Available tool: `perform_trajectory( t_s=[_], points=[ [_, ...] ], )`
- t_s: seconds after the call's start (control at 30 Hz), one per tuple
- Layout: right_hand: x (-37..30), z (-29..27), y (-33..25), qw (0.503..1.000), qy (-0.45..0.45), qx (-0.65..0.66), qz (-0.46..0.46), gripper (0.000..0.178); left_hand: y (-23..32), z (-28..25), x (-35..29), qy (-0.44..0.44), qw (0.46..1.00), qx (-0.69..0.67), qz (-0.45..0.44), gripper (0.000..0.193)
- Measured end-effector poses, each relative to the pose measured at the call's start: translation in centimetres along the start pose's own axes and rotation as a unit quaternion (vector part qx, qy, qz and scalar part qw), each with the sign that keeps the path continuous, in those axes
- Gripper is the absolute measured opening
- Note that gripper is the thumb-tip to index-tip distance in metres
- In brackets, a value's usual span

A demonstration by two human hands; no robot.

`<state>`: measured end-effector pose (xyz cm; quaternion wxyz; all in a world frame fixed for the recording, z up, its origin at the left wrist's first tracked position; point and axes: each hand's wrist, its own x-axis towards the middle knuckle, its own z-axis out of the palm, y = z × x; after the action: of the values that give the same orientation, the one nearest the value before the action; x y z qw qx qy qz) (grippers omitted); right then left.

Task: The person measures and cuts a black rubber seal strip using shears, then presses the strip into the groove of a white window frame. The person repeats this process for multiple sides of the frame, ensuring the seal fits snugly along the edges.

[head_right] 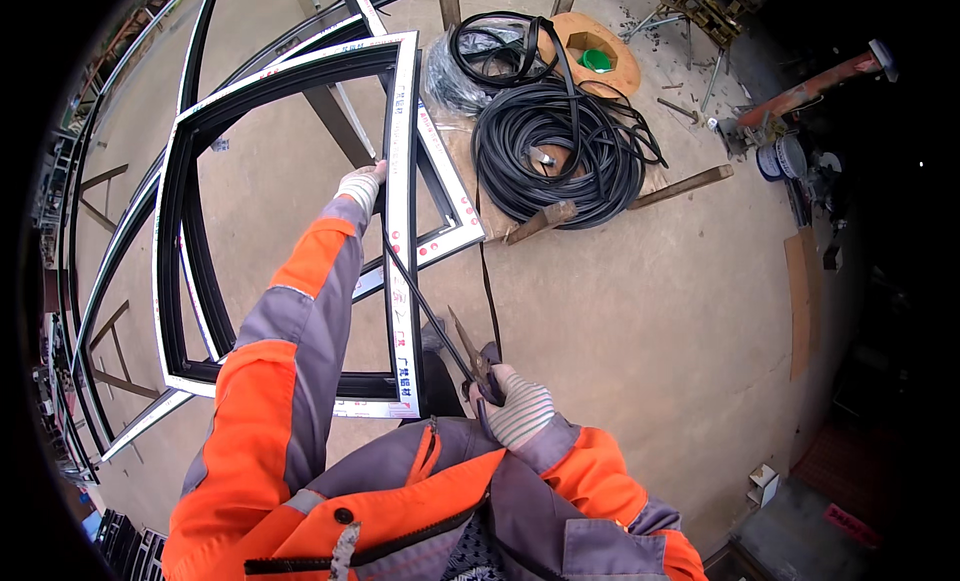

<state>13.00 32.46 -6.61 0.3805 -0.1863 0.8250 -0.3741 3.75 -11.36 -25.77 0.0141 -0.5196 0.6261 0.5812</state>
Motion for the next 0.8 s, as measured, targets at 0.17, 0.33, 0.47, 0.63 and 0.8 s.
perform_trajectory(
  t_s=[0.17,0.33,0.47,0.63,0.8],
  points=[
    [0.1,0.6,-2.7,0.999,0.013,-0.01,0.031,0.022,-2.2,-0.6,3.2,-0.009,0.995,-0.087,0.053,0.048],
    [-0.2,3.8,-3.4,0.998,0.023,-0.017,0.062,0.025,3.0,-0.1,-1.9,-0.051,0.994,-0.046,0.085,0.039],
    [-0.6,5.8,-6.0,0.994,0.033,-0.077,0.065,0.03,0.8,-0.6,0.6,-0.05,0.993,-0.046,0.098,0.037],
    [-1.5,6.6,-7.3,0.981,0.075,-0.162,0.071,0.033,1.3,1.2,-0.9,-0.071,0.992,-0.067,0.076,0.044],
    [-1.6,7.2,-7.6,0.983,0.08,-0.146,0.077,0.033,-1.4,0.5,-0.1,-0.044,0.994,-0.031,0.091,0.046]
  ],
)
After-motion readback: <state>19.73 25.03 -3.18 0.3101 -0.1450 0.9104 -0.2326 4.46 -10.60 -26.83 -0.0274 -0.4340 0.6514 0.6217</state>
